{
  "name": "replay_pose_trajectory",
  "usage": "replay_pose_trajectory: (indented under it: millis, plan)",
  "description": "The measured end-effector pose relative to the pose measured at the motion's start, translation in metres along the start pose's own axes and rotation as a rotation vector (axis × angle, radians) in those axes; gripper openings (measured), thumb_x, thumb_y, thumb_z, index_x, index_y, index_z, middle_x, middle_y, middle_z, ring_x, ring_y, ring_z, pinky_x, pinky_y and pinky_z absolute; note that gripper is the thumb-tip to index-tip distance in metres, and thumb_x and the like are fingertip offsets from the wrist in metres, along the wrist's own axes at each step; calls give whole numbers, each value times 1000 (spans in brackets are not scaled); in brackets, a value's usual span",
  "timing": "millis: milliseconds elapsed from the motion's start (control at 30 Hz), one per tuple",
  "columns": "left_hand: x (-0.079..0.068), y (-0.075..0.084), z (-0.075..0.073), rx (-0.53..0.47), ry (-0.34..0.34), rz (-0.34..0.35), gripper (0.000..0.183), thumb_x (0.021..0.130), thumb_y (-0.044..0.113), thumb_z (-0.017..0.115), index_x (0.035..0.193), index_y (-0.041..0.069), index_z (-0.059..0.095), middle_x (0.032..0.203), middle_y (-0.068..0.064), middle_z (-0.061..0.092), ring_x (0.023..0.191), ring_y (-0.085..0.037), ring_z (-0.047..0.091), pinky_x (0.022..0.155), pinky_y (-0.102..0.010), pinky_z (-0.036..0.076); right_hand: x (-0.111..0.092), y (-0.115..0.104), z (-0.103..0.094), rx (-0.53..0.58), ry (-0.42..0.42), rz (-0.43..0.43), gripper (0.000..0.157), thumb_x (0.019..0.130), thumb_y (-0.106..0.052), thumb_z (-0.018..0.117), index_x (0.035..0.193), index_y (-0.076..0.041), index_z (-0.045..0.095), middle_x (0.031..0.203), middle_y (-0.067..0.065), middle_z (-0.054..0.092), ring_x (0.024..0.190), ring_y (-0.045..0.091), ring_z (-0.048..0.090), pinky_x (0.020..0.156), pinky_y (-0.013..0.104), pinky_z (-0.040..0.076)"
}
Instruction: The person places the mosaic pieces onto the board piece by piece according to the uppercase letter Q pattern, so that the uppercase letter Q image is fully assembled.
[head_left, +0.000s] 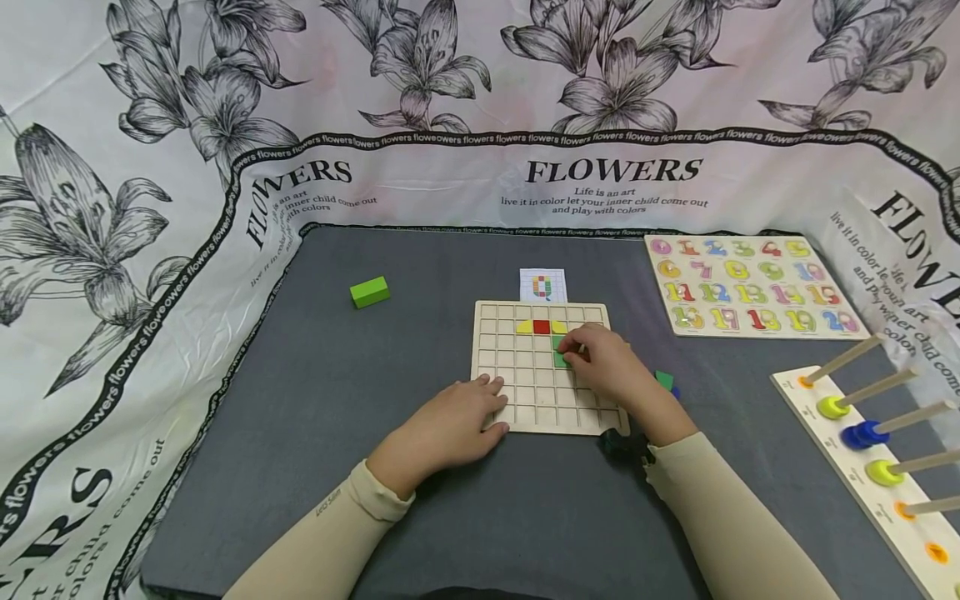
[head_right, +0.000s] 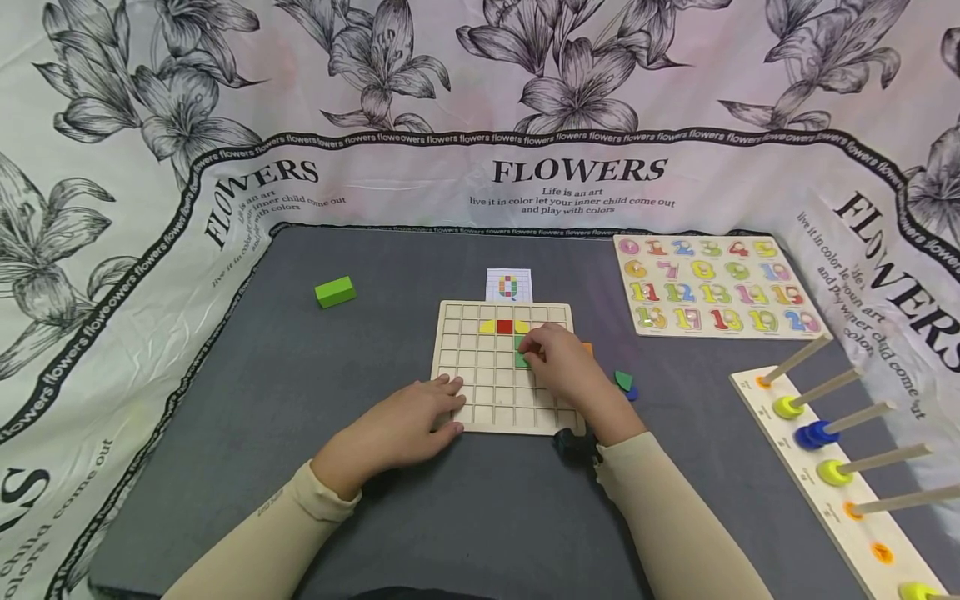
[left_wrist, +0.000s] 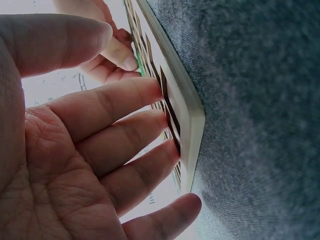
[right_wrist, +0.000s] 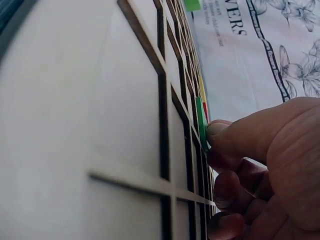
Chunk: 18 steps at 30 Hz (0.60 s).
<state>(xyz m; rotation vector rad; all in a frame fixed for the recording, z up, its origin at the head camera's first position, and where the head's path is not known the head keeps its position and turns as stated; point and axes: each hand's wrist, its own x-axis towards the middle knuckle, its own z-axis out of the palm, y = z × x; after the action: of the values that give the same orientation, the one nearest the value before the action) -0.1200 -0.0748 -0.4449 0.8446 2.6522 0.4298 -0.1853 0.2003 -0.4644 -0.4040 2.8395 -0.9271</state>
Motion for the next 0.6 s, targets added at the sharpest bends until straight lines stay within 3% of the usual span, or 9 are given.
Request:
replay_pose_trajectory:
  millis: [267, 500, 600]
  plan:
    - [-1, 1, -1, -14, 1, -6, 50, 111, 34, 63, 153, 8, 65, 168, -12, 50, 162, -31, 42, 131, -57, 38, -3, 3, -15, -11, 19, -17, 16, 108, -10, 66, 116, -6, 79, 112, 13, 70, 88, 25, 57, 78, 39, 48]
    - [-1, 1, -1, -11, 2, -1, 49, 110, 34, 64, 152, 8, 65, 168, -13, 50, 161, -31, 42, 131, -57, 38, -16, 31, -55, 1, 92, 78, 23, 110, -12, 64, 125, 1, 75, 109, 19, 66, 82, 28, 55, 68, 37, 47]
    - [-1, 1, 0, -6, 3, 3, 49, 111, 34, 63, 152, 8, 65, 168, -13, 51, 161, -32, 43, 130, -57, 38, -23, 43, -64, -7, 80, 123, 25, 110, -14, 65, 128, 2, 73, 114, 21, 68, 85, 30, 59, 70, 38, 51]
